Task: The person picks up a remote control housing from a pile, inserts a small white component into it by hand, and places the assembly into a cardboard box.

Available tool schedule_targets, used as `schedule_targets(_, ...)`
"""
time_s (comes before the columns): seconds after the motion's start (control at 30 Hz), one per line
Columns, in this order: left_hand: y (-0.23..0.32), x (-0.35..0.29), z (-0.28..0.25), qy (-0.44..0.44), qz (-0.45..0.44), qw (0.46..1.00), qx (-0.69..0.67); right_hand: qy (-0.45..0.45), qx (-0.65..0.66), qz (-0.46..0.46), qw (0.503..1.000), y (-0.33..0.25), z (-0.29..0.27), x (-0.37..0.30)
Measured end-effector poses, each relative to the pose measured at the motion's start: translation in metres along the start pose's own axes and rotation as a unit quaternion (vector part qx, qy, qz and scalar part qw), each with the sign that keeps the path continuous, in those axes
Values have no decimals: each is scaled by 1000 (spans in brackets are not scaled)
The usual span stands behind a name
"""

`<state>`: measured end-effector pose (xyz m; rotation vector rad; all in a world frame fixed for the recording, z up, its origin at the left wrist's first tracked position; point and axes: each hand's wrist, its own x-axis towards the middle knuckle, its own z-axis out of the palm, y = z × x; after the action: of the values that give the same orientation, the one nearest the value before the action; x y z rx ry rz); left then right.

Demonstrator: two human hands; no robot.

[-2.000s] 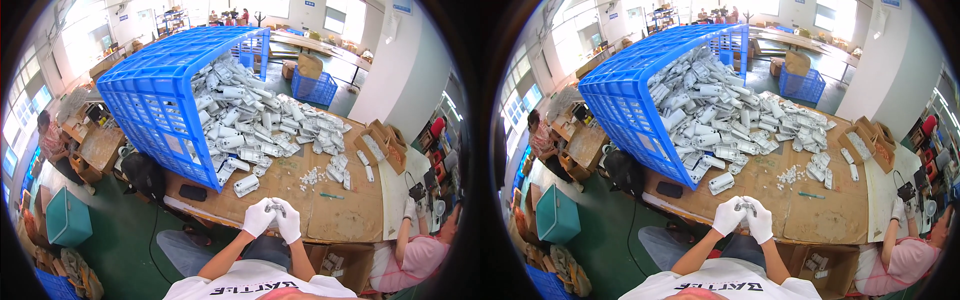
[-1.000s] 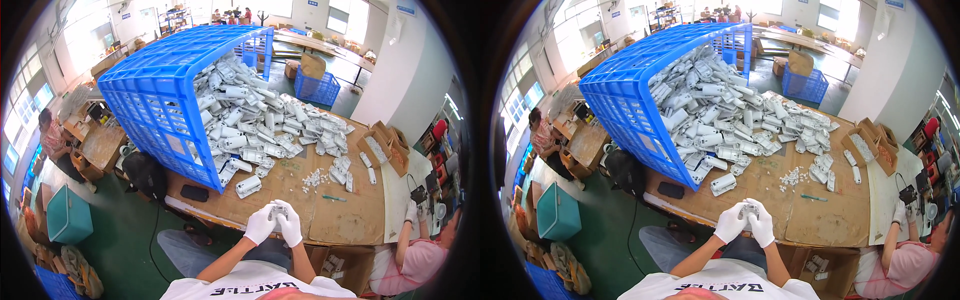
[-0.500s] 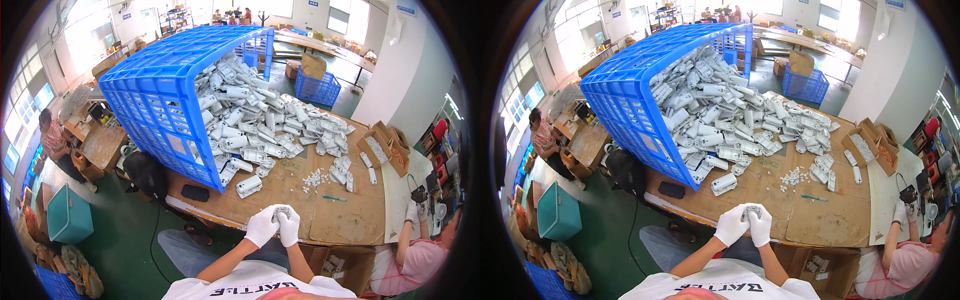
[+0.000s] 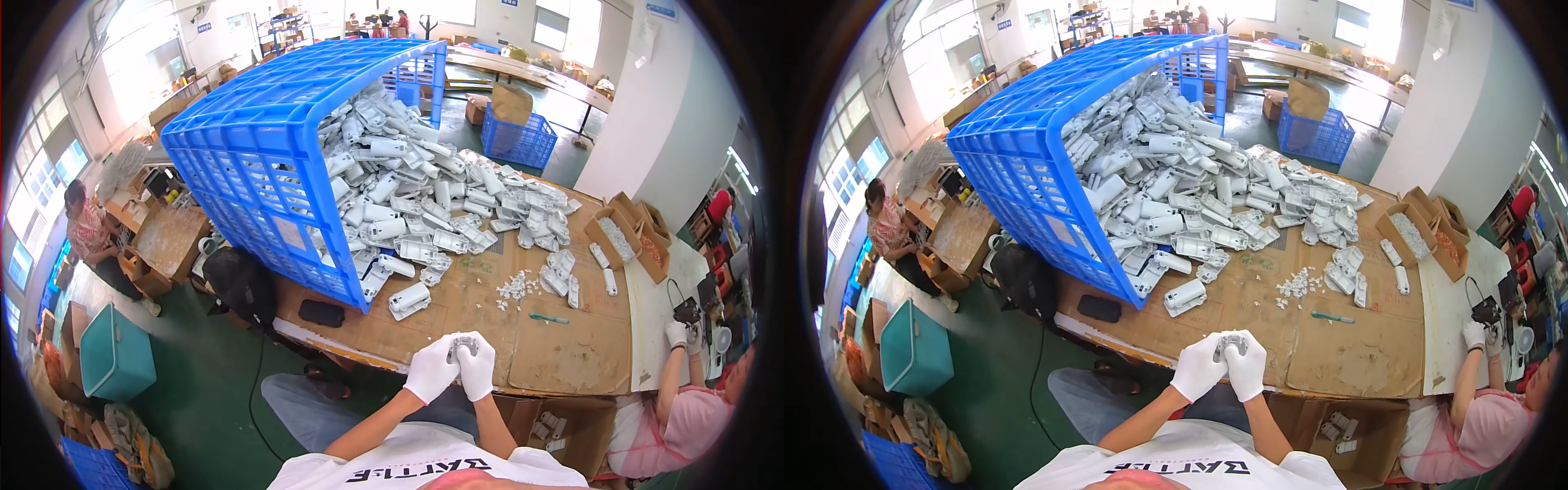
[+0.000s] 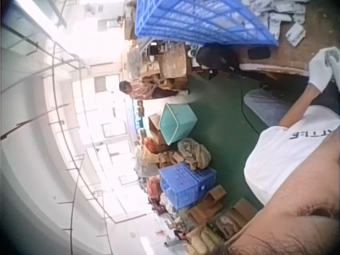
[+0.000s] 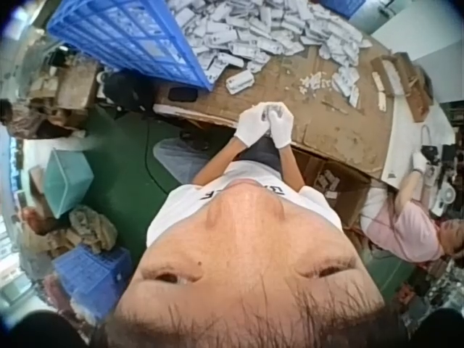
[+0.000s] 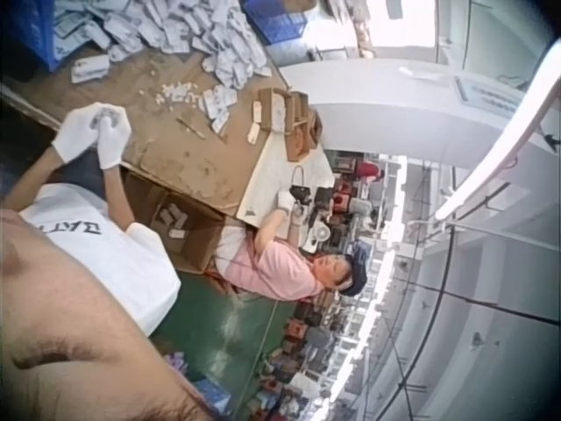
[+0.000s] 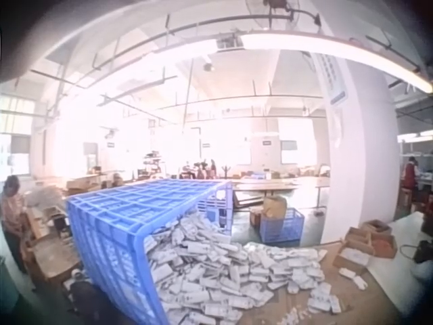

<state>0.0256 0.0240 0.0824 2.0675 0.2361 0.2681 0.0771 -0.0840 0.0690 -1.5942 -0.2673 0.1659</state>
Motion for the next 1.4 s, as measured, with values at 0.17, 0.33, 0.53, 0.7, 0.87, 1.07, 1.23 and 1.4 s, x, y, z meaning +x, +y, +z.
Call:
schedule_targets(0.17,-3,-2,6,21,34,999,-8,-9,35,16,999,4,-6,4)
schedule_targets(0.33,-11,3,9,14,29,999,-10,-16,-22,45,999,6,-8,10)
schedule_targets(0.53,-18,10,6,21,0,1000,-8,-27,-84,-43,995,9,-4,9)
schedule_targets(0.7,-41,21,7,56,-44,993,-89,-3,-188,-97,977,-9,-3,-3)
schedule_targets(0.87,-51,29,13,-26,-75,937,-340,-82,-280,-246,924,-9,-2,-12)
schedule_targets(1.07,-40,27,9,-159,-137,756,-620,-93,-343,-235,904,-4,-15,-11)
schedule_targets(1.23,-24,23,16,-179,-145,713,-662,-71,-343,-243,905,-2,-25,-9)
schedule_targets(1.4,-31,20,33,-179,-166,729,-639,-48,-347,-199,915,4,-33,-12)
